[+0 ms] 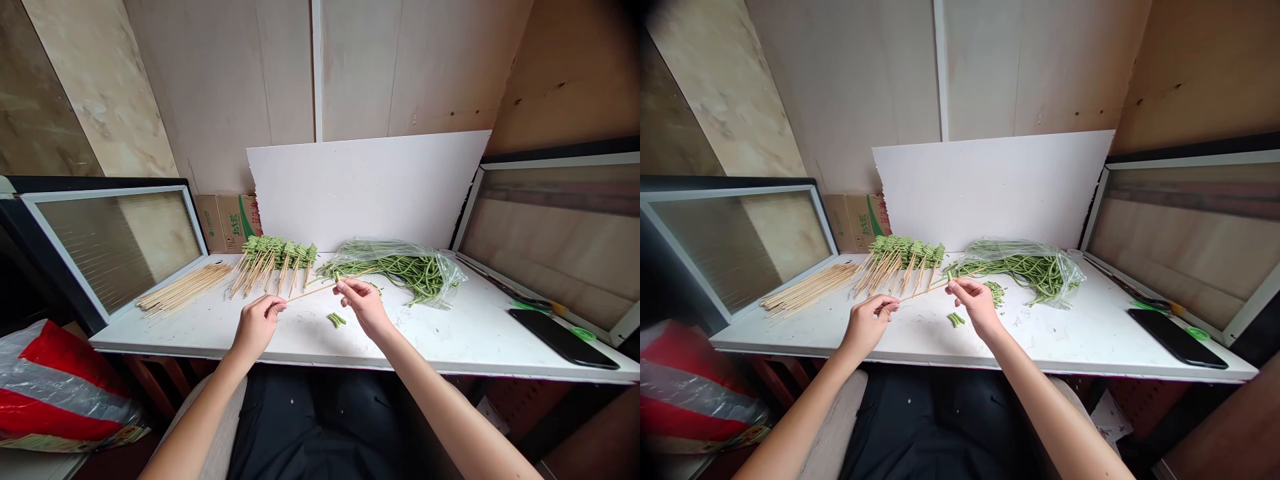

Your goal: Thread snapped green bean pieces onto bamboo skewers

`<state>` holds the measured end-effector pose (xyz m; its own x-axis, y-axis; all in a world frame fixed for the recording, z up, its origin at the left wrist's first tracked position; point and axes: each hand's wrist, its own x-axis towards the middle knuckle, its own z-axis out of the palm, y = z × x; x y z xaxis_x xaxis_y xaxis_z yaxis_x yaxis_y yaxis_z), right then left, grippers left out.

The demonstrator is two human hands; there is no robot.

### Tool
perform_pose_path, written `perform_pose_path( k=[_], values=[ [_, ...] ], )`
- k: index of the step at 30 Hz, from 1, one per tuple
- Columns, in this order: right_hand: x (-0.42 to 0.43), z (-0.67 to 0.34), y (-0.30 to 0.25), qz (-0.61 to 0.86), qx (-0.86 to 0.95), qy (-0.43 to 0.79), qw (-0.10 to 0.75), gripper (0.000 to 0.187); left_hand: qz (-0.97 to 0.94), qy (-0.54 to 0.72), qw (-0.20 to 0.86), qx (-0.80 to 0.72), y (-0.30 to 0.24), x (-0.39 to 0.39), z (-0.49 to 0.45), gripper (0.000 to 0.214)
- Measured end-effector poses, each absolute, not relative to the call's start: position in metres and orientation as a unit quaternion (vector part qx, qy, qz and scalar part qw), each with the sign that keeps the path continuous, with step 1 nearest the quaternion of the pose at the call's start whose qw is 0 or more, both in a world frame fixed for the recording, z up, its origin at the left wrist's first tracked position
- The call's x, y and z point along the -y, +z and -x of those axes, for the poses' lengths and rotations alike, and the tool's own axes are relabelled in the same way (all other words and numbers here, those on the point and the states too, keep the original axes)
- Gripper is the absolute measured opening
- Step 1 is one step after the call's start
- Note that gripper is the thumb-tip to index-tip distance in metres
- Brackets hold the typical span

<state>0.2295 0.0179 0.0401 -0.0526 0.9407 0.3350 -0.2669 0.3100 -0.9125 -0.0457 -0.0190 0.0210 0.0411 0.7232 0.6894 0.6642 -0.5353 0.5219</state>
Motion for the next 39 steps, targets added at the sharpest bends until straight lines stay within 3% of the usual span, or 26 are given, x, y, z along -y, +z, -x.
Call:
perform_pose_path(
  k=[12,20,25,28,32,39],
  values=[
    [-0.012,-0.224,0.039,0.326,0.578,0.434,0.609,0.034,-0.749,0.465,0.025,-0.471,0.02,0.02,0.046,0.029],
    [-0.027,-0.236,0.032,0.327,0.606,0.451,0.568,0.039,-0.741,0.466,0.031,-0.483,0.021,0.015,0.047,0.024],
    [-0.052,-0.266,0.02,0.405,0.709,0.34,0.467,0.038,-0.722,0.48,0.033,-0.498,0.018,0.009,0.054,0.021],
    [-0.064,-0.278,0.002,0.468,0.767,0.246,0.363,0.025,-0.711,0.49,0.059,-0.501,0.017,0.006,0.057,0.019],
    [-0.069,-0.278,-0.019,0.523,0.789,0.227,0.228,0.011,-0.703,0.496,0.097,-0.501,0.016,0.005,0.058,0.019],
    [-0.068,-0.268,-0.026,0.529,0.795,0.198,0.22,0.013,-0.71,0.482,0.087,-0.506,0.014,0.003,0.06,0.018]
  ],
)
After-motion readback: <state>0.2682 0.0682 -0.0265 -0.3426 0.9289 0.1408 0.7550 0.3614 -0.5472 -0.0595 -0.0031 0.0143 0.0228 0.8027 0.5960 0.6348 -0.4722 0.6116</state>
